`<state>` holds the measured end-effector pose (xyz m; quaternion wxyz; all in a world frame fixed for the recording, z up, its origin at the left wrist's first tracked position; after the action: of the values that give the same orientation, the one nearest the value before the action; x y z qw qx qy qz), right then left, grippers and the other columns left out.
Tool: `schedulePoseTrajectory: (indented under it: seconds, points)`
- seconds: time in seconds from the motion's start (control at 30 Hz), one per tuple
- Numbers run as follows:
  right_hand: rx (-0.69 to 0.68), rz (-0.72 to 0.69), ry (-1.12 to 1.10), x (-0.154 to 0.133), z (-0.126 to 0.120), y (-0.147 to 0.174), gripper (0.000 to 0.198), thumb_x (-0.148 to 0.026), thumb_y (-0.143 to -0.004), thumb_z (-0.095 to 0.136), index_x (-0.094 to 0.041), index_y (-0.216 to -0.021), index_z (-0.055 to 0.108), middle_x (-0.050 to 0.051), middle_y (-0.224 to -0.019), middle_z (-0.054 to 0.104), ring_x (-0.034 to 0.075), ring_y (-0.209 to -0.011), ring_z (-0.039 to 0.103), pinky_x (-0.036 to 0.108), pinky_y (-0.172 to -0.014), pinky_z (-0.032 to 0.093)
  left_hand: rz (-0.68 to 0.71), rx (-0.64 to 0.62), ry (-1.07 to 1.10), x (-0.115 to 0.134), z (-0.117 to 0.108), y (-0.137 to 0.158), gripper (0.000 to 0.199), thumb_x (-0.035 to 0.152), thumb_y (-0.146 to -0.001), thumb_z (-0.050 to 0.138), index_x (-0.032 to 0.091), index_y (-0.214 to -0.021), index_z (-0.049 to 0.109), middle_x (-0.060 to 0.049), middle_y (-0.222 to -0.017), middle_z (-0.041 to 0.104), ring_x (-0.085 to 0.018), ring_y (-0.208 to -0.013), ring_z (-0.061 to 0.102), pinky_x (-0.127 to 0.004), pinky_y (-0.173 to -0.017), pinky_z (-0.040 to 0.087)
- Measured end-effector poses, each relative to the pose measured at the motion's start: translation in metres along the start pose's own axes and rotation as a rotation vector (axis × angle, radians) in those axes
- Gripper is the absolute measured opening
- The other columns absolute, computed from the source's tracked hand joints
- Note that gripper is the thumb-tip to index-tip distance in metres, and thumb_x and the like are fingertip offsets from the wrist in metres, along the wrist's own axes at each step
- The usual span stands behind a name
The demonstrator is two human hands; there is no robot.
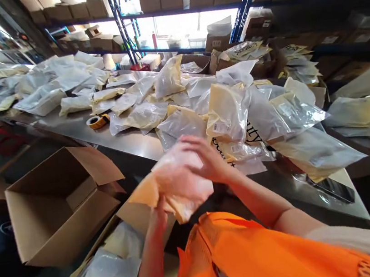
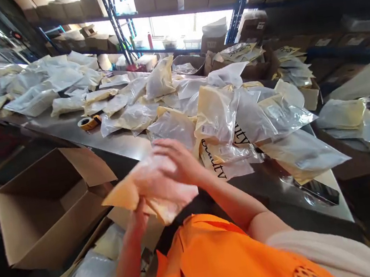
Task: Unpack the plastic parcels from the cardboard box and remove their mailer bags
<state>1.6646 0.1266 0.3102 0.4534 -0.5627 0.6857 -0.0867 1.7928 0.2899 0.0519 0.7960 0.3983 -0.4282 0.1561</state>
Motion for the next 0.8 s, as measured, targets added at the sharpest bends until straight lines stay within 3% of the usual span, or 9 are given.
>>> schedulePoseTrajectory:
  seconds: [0.07,0.13,0.27,0.37,0.47,0.63,0.8]
  points:
    - [0.432,0.224,-0.059,0.032,-0.067,0.035,0.037,-0.023,-0.086,0.069,-0.026,-0.12,0.056,0.007,-0.126,0.062,0.021,-0.121,0.06,0.041,-0.103,0.049,0.043,-0.003,0.095,0.033,0.005,-0.005,0.049,0.051,-0.084,0.069,0.022,-0.123,0.064,-0.01,-0.131,0.065,-0.032,-0.126,0.058,-0.046,-0.102,0.052]
    - [0.667,0.442,-0.15,0.068,-0.099,0.088,0.034,-0.027,-0.082,0.073,-0.026,-0.11,0.055,0.003,-0.11,0.065,0.018,-0.106,0.065,0.039,-0.095,0.053,0.052,-0.022,0.232,0.061,0.013,-0.01,0.039,0.047,-0.092,0.06,0.024,-0.123,0.064,-0.008,-0.129,0.067,-0.028,-0.124,0.06,-0.044,-0.102,0.052]
    - [0.667,0.925,-0.323,0.134,-0.091,0.18,0.046,-0.037,-0.069,0.079,-0.024,-0.102,0.051,0.002,-0.099,0.067,0.019,-0.096,0.067,0.039,-0.09,0.055,0.059,-0.102,0.526,0.099,0.042,-0.015,0.036,0.049,-0.099,0.046,0.027,-0.117,0.068,-0.005,-0.121,0.071,-0.025,-0.124,0.06,-0.052,-0.112,0.041]
    - [0.638,1.136,-0.39,0.163,-0.081,0.213,0.053,-0.041,-0.063,0.08,-0.024,-0.101,0.048,0.003,-0.098,0.067,0.022,-0.095,0.068,0.042,-0.09,0.056,0.125,-0.156,0.611,0.12,0.069,-0.019,0.042,0.051,-0.102,0.037,0.027,-0.12,0.067,-0.003,-0.122,0.072,-0.022,-0.131,0.055,-0.05,-0.119,0.031]
    - [0.591,1.183,-0.425,0.183,-0.079,0.209,0.056,-0.042,-0.061,0.079,-0.024,-0.102,0.047,0.004,-0.099,0.067,0.023,-0.097,0.067,0.042,-0.089,0.056,0.185,-0.192,0.71,0.134,0.096,-0.027,0.046,0.048,-0.105,0.03,0.025,-0.126,0.064,-0.002,-0.121,0.072,-0.018,-0.134,0.052,-0.044,-0.122,0.025]
    - [0.523,1.078,-0.389,0.206,-0.087,0.18,0.052,-0.047,-0.067,0.076,-0.024,-0.104,0.047,0.005,-0.104,0.066,0.021,-0.097,0.066,0.04,-0.087,0.056,0.212,-0.166,0.741,0.144,0.129,-0.048,0.05,0.044,-0.106,0.025,0.021,-0.117,0.069,-0.003,-0.117,0.074,-0.019,-0.131,0.054,-0.043,-0.124,0.02]
    - [0.581,1.124,-0.343,0.222,-0.093,0.199,0.055,-0.053,-0.068,0.078,-0.024,-0.103,0.049,0.007,-0.105,0.066,0.022,-0.097,0.067,0.042,-0.089,0.057,0.252,-0.19,0.706,0.152,0.147,-0.076,0.045,0.042,-0.105,0.033,0.02,-0.108,0.072,-0.004,-0.109,0.076,-0.021,-0.127,0.058,-0.046,-0.125,0.019]
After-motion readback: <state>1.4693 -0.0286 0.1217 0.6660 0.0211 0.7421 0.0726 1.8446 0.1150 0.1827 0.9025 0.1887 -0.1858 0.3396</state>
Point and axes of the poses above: each hand's wrist, its own y-axis away from the middle knuckle, its own z-axis out of the palm, x = y × z, the point moved 10 cm from there along -y, towards the middle knuckle
